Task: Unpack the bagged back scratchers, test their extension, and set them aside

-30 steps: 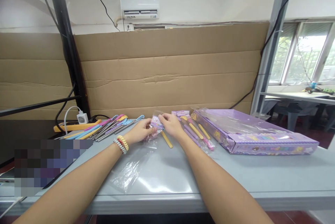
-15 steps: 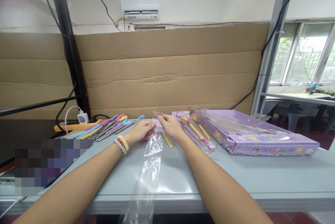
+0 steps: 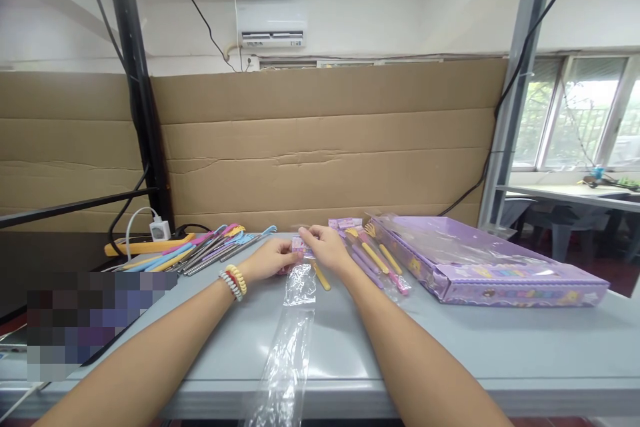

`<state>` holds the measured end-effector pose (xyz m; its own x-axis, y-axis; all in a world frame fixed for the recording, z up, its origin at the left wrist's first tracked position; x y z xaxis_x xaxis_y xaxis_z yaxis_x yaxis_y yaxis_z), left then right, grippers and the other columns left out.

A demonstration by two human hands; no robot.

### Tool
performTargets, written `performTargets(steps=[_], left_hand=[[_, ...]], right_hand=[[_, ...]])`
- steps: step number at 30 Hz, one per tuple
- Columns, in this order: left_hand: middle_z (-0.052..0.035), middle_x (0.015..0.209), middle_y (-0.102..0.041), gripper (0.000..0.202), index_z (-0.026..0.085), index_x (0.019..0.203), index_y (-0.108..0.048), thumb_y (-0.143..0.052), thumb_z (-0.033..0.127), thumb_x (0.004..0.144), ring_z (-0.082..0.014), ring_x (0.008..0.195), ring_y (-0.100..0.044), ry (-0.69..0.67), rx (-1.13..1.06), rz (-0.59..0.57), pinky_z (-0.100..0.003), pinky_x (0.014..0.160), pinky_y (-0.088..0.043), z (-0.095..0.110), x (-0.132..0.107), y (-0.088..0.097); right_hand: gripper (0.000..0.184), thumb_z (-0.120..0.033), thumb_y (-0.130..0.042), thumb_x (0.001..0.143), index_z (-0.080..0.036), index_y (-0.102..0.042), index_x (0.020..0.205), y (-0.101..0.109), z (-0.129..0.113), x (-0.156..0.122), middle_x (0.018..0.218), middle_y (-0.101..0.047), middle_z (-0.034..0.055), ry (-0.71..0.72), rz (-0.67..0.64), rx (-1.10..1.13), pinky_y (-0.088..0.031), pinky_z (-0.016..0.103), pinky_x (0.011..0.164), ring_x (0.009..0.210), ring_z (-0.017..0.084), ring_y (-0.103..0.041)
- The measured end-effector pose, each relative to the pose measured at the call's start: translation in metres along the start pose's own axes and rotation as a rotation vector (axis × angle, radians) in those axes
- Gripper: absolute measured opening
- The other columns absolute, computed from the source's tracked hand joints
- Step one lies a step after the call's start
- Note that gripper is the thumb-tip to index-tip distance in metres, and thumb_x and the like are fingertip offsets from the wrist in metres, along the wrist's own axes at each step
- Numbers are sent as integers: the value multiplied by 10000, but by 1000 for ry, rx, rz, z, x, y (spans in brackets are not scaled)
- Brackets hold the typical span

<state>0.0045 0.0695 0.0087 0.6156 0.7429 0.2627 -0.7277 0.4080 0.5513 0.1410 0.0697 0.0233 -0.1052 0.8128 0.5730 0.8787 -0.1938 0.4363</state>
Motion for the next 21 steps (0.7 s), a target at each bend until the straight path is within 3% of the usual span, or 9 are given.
performTargets(steps=[4,8,14,21], left_hand=[[41,529,-443,253,169,633,-480,-521,394,743,-86,479,-378,-21,1,-3,-226,479,-292,-1,1,-1],[41,508,-433,287,165,646,-509,-532,435,740,-93,477,-374,-14,38,-2,-229,472,-280,1,0,0],[37,507,-454,355,161,659,-505,-547,506,735,-91,460,-392,15,24,5,-231,464,-292,2,-1,1],[34,531,-477,323,158,682,-477,-526,469,755,-76,459,-406,18,-66,3,-214,451,-305,-2,1,0]], right_hand=[[278,-425,-631,642,-159,-551,660,0,-9,-4,623,-532,-20,52,-73,-21,-347,229,558,602,114,-460],[243,-391,-623,637,-160,-554,611,0,-9,-4,582,-520,-25,33,-51,6,-342,225,539,578,109,-449],[487,-592,-485,702,-180,-407,454,2,7,3,422,-336,-50,-147,37,111,-218,235,428,426,77,-305],[514,-643,-432,701,-190,-415,458,7,17,6,396,-395,-29,-255,140,91,-243,248,426,401,96,-353]])
Point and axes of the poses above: each hand's wrist, its own x-axis towards the middle knuckle, its own y-axis out of the back of the hand, z = x × y, the point moved 4 cm from there along x, towards the middle knuckle
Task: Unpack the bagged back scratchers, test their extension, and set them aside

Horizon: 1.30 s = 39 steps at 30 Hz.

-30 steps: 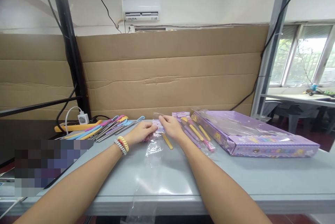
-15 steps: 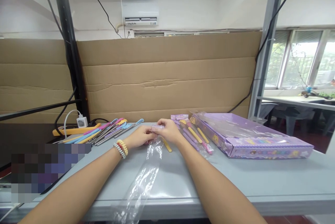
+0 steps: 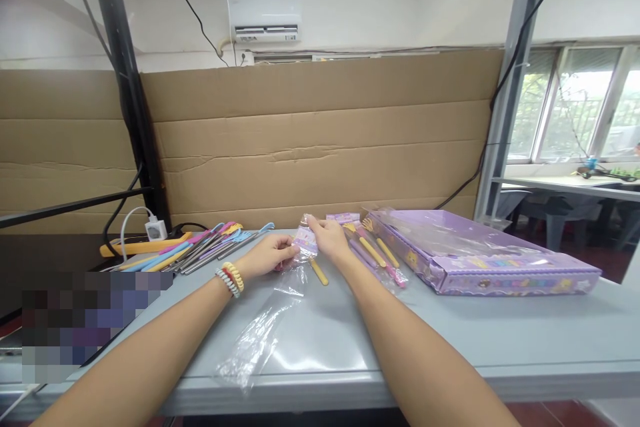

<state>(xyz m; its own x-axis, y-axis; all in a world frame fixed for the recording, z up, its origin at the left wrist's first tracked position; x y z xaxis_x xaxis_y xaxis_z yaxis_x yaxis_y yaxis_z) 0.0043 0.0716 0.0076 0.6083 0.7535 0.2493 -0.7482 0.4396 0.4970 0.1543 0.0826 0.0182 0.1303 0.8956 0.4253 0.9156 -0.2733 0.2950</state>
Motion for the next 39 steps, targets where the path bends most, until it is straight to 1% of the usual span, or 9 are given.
performTargets(steps=[5,8,10,14,17,20,32,36,39], left_hand=[[48,506,-468,282,166,691,-460,-537,430,757,-67,428,-401,62,-63,26,-200,425,-298,1,0,0],[75,466,-400,222,171,702,-466,-517,374,775,-56,375,-339,90,-60,122,-195,387,-253,2,1,5],[84,458,-368,197,172,686,-466,-513,343,774,-52,367,-312,98,-57,202,-195,383,-242,2,1,10],[67,496,-412,226,168,622,-468,-516,347,752,-64,429,-369,81,-13,288,-198,435,-290,1,1,20],[41,539,-477,261,163,586,-476,-513,369,740,-82,497,-425,49,41,309,-208,482,-319,-2,3,24],[36,541,-497,270,166,589,-479,-506,391,736,-92,503,-434,54,62,313,-218,493,-320,-7,4,26],[35,585,-500,199,163,624,-504,-506,333,728,-102,555,-459,11,111,320,-225,546,-353,1,2,27],[40,588,-496,212,160,648,-527,-525,356,729,-97,543,-448,41,123,264,-220,519,-338,0,2,23],[39,595,-497,204,158,650,-530,-529,346,729,-95,549,-451,40,112,273,-218,522,-340,0,2,23]], right_hand=[[479,-596,-384,748,-186,-453,510,5,3,3,417,-417,-24,-8,61,-62,-257,251,440,424,112,-389],[428,-553,-399,768,-179,-481,577,4,2,3,461,-460,-17,55,61,-129,-291,247,468,469,121,-432],[357,-508,-460,757,-166,-518,675,3,1,1,542,-519,-8,93,54,-171,-326,240,502,528,127,-477],[314,-417,-570,714,-154,-539,882,-5,1,-5,657,-572,-2,116,-48,-294,-348,232,542,600,130,-510],[312,-395,-575,726,-149,-546,916,-11,0,-9,676,-581,6,150,-157,-367,-346,233,550,609,129,-511],[322,-377,-575,733,-147,-540,955,-12,-1,-11,701,-588,9,170,-181,-396,-351,235,569,629,130,-516],[268,-333,-555,745,-136,-549,926,-12,-2,-9,640,-576,-4,234,-171,-413,-332,224,535,583,117,-493],[205,-327,-535,748,-145,-577,832,-15,-4,-13,600,-569,-5,270,-245,-461,-313,228,522,555,115,-481],[190,-322,-526,748,-151,-591,797,-14,-8,-14,581,-563,-8,286,-227,-439,-310,226,519,544,111,-474]])
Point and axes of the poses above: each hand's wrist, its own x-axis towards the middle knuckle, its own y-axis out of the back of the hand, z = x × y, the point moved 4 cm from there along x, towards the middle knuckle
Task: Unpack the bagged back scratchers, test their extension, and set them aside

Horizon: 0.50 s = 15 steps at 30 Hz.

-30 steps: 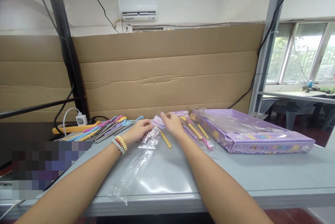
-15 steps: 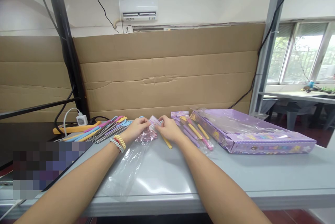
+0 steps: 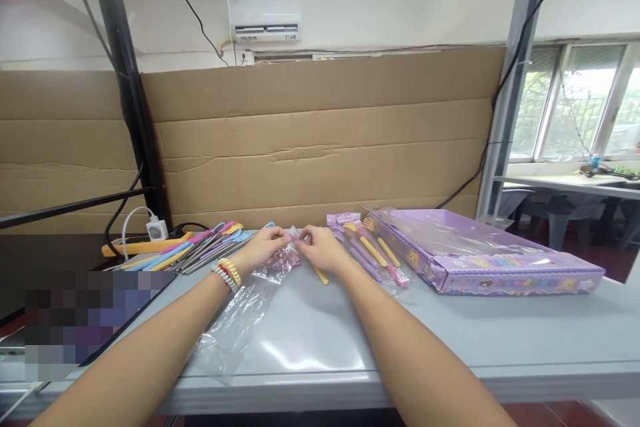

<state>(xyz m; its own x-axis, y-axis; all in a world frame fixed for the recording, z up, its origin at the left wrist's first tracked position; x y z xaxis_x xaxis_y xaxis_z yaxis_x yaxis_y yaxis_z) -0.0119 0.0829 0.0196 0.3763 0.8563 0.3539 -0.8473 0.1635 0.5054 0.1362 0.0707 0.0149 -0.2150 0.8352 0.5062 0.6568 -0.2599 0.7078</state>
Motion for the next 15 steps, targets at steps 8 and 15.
performTargets(steps=[8,15], left_hand=[[19,611,-541,147,162,690,-507,-522,300,738,-106,548,-512,-31,-77,61,-227,535,-390,-3,4,3],[73,595,-501,246,193,898,-418,-548,156,693,-75,476,-500,33,-201,122,-188,476,-379,-9,3,3]], right_hand=[[195,-300,-531,709,-153,-530,580,1,-4,-2,511,-502,-30,48,-9,42,-277,212,491,502,82,-408],[202,-299,-529,704,-156,-522,561,-6,-4,-2,496,-488,-31,72,-112,-8,-259,220,484,487,81,-381]])
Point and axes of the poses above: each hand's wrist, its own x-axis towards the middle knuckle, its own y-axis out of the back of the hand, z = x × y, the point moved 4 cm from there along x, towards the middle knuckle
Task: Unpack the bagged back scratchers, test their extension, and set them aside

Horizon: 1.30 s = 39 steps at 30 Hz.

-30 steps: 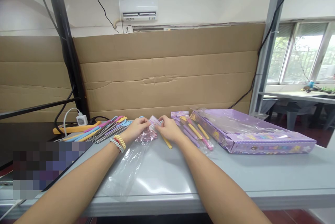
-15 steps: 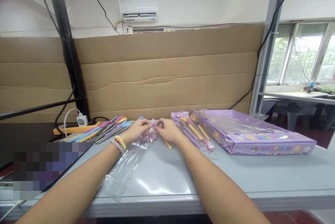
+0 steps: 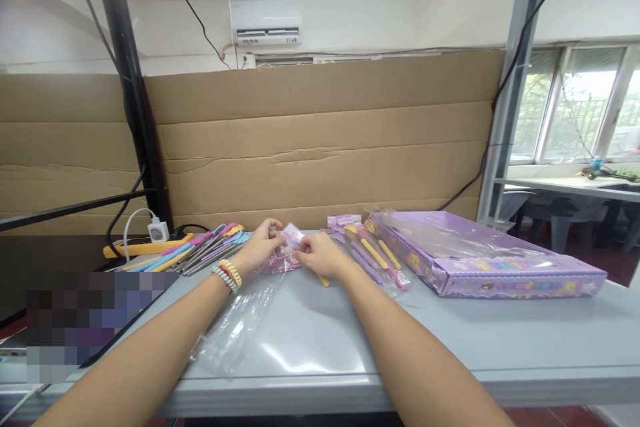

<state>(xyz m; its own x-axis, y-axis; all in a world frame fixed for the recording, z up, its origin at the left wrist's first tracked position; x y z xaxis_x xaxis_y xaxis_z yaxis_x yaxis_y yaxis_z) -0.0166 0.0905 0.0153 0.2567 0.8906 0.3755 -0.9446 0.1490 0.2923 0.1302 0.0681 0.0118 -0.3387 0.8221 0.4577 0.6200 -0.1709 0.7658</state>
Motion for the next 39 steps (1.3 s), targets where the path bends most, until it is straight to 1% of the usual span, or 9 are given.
performTargets(steps=[4,8,12,15,18,23,27,34,39], left_hand=[[84,572,-453,166,195,810,-425,-539,175,691,-61,446,-456,-54,21,15,-178,450,-362,1,0,1],[45,611,-506,76,163,743,-516,-544,186,677,-73,499,-470,-114,124,24,-196,486,-377,4,1,3],[13,642,-555,193,149,869,-606,-507,185,707,-88,523,-478,-115,180,50,-209,504,-388,5,2,5],[3,665,-575,307,147,1000,-607,-498,168,713,-94,536,-485,-131,198,81,-214,523,-397,6,2,7],[3,651,-579,381,143,1070,-591,-495,149,701,-97,536,-488,-140,193,92,-219,546,-405,6,3,9],[35,563,-520,408,143,1050,-598,-463,135,665,-93,487,-465,-141,189,97,-213,501,-378,5,5,12],[52,533,-473,406,149,1017,-605,-442,142,645,-81,452,-438,-144,148,118,-202,458,-346,6,7,15],[42,563,-497,392,154,996,-619,-445,164,645,-74,453,-425,-139,137,133,-201,462,-349,7,6,18],[37,575,-515,402,151,1004,-618,-447,155,640,-80,470,-442,-140,180,143,-203,480,-363,9,5,18]], right_hand=[[204,-300,-531,711,-151,-536,573,4,-2,-1,518,-505,-21,10,42,-5,-274,217,493,512,89,-408],[198,-291,-529,712,-148,-556,578,5,-3,-1,528,-520,-14,15,54,-24,-284,218,501,523,96,-429],[120,-214,-520,684,-146,-589,613,4,-3,-1,551,-549,-14,29,40,-9,-291,211,509,526,92,-434],[107,-188,-508,670,-145,-590,617,3,-3,-2,552,-548,-19,29,12,4,-285,207,500,516,86,-424],[109,-201,-509,669,-146,-580,606,3,-3,-2,549,-541,-20,32,4,4,-284,206,496,522,88,-434],[114,-221,-519,669,-147,-586,615,2,-3,-2,541,-540,-21,30,-14,3,-291,205,492,517,89,-446],[106,-223,-534,661,-147,-607,644,1,-4,-2,526,-532,-24,11,-64,17,-292,202,478,501,88,-441],[106,-255,-575,649,-157,-612,661,0,-8,-5,537,-538,-26,-8,-119,25,-302,200,476,506,89,-452],[217,-354,-672,597,-163,-615,683,-1,-13,-7,529,-530,-38,-34,-222,79,-310,197,474,504,87,-454]])
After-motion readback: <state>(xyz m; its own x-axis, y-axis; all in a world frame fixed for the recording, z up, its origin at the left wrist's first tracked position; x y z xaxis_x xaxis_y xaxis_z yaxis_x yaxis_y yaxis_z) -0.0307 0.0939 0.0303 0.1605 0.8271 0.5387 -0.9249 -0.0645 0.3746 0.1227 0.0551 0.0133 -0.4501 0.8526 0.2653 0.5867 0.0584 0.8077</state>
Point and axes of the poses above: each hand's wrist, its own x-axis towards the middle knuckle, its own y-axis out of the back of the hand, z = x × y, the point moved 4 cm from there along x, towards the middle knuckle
